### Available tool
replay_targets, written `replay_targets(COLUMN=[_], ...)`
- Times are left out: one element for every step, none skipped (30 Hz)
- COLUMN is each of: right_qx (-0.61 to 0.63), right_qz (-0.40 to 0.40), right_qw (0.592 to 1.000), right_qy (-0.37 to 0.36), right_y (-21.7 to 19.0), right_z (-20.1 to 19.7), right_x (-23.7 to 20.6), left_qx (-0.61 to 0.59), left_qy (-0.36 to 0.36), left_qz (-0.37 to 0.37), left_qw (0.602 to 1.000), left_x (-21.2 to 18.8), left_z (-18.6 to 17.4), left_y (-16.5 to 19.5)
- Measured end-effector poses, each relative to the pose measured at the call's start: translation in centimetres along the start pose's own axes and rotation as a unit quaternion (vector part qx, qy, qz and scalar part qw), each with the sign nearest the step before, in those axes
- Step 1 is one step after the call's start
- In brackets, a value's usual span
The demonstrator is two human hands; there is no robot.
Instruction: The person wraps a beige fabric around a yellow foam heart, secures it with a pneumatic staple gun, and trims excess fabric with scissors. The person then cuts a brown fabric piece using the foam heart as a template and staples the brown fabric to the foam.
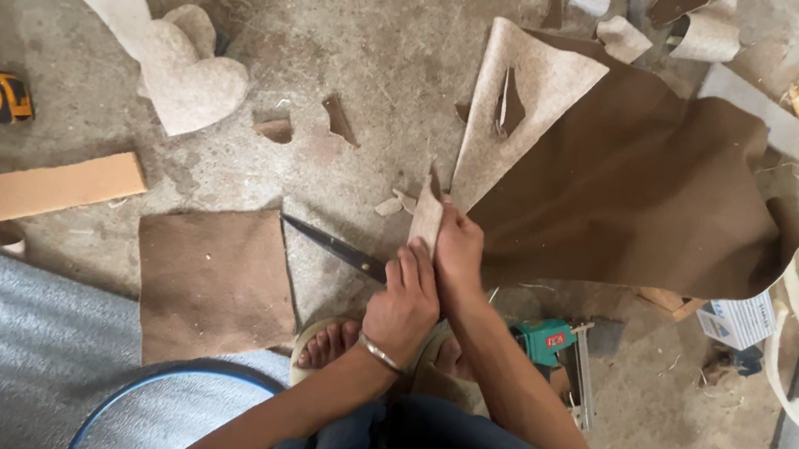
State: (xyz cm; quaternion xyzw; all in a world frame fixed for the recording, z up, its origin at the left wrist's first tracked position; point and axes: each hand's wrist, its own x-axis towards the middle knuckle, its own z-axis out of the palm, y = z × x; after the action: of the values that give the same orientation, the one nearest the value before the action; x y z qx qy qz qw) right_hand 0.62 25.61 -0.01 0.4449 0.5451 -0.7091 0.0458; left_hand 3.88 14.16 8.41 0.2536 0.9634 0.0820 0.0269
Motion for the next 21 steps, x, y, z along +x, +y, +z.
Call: replay_targets(right_qx=[-0.065, -0.129, -0.193, -0.21, -0.227, -0.241, -0.218, -0.198, -0.173, -0.155, -0.137, -0.121, -0.161, -0.201, -0.24, -0.236, -0.23, -0.225, -0.208, -0.192, -0.173], right_qz=[-0.04, -0.078, -0.112, -0.124, -0.137, -0.15, -0.14, -0.123, -0.106, -0.1, -0.098, -0.093, -0.103, -0.113, -0.124, -0.13, -0.133, -0.135, -0.13, -0.128, -0.128], right_qw=[0.997, 0.988, 0.972, 0.967, 0.961, 0.956, 0.963, 0.97, 0.977, 0.981, 0.984, 0.987, 0.979, 0.97, 0.959, 0.959, 0.96, 0.961, 0.966, 0.97, 0.974], right_qy=[0.021, 0.044, 0.068, 0.072, 0.075, 0.078, 0.072, 0.068, 0.064, 0.062, 0.059, 0.058, 0.068, 0.079, 0.086, 0.086, 0.085, 0.084, 0.076, 0.071, 0.069], right_y=[0.1, 0.2, 0.3, 0.3, 0.6, 0.8, 1.0, 1.3, 1.5, 1.7, 1.8, 1.9, 2.0, 2.0, 2.0, 1.9, 1.9, 1.9, 1.9, 2.0, 2.2], right_z=[0.0, -0.1, -0.2, -0.5, -0.8, -0.9, -1.0, -1.1, -1.1, -1.0, -0.9, -0.9, -0.7, -0.6, -0.5, -0.3, -0.2, -0.1, 0.1, 0.2, 0.3], right_x=[0.3, 0.4, 0.5, 0.5, 0.6, 0.7, 0.6, 0.5, 0.2, 0.1, 0.0, -0.1, -0.2, -0.4, -0.4, -0.5, -0.6, -0.6, -0.7, -0.7, -0.6], left_qx=[-0.039, -0.078, -0.153, -0.228, -0.301, -0.369, -0.433, -0.492, -0.515, -0.536, -0.558, -0.556, -0.552, -0.546, -0.545, -0.542, -0.536, -0.533, -0.529, -0.526, -0.515], left_qy=[-0.01, -0.022, 0.003, 0.029, 0.056, 0.047, 0.035, 0.015, 0.002, -0.004, -0.005, -0.053, -0.106, -0.159, -0.135, -0.11, -0.087, -0.062, -0.034, -0.006, -0.024], left_qz=[-0.004, -0.007, -0.014, -0.024, -0.034, -0.1, -0.168, -0.239, -0.25, -0.256, -0.26, -0.287, -0.313, -0.337, -0.325, -0.311, -0.298, -0.255, -0.213, -0.167, -0.2], left_qw=[0.999, 0.997, 0.988, 0.973, 0.951, 0.923, 0.885, 0.837, 0.82, 0.804, 0.788, 0.779, 0.766, 0.75, 0.761, 0.773, 0.785, 0.805, 0.821, 0.834, 0.834], left_x=[0.0, 0.1, 0.1, 0.2, 0.4, 1.1, 1.8, 1.9, 1.6, 1.7, 1.9, 1.8, 1.4, 1.1, 0.9, 0.7, 0.5, 0.4, 0.4, 0.5, 0.7], left_z=[-0.2, -0.4, -0.5, -0.4, -0.2, 0.5, 1.2, 1.8, 2.2, 2.8, 3.4, 3.9, 4.1, 4.3, 4.5, 4.6, 4.5, 4.4, 4.2, 4.0, 3.9], left_y=[0.0, -0.2, -0.6, -1.1, -1.6, -2.3, -2.7, -2.8, -2.5, -2.2, -1.8, -1.5, -1.1, -0.8, -0.5, -0.4, -0.4, -0.4, -0.5, -0.6, -0.7])
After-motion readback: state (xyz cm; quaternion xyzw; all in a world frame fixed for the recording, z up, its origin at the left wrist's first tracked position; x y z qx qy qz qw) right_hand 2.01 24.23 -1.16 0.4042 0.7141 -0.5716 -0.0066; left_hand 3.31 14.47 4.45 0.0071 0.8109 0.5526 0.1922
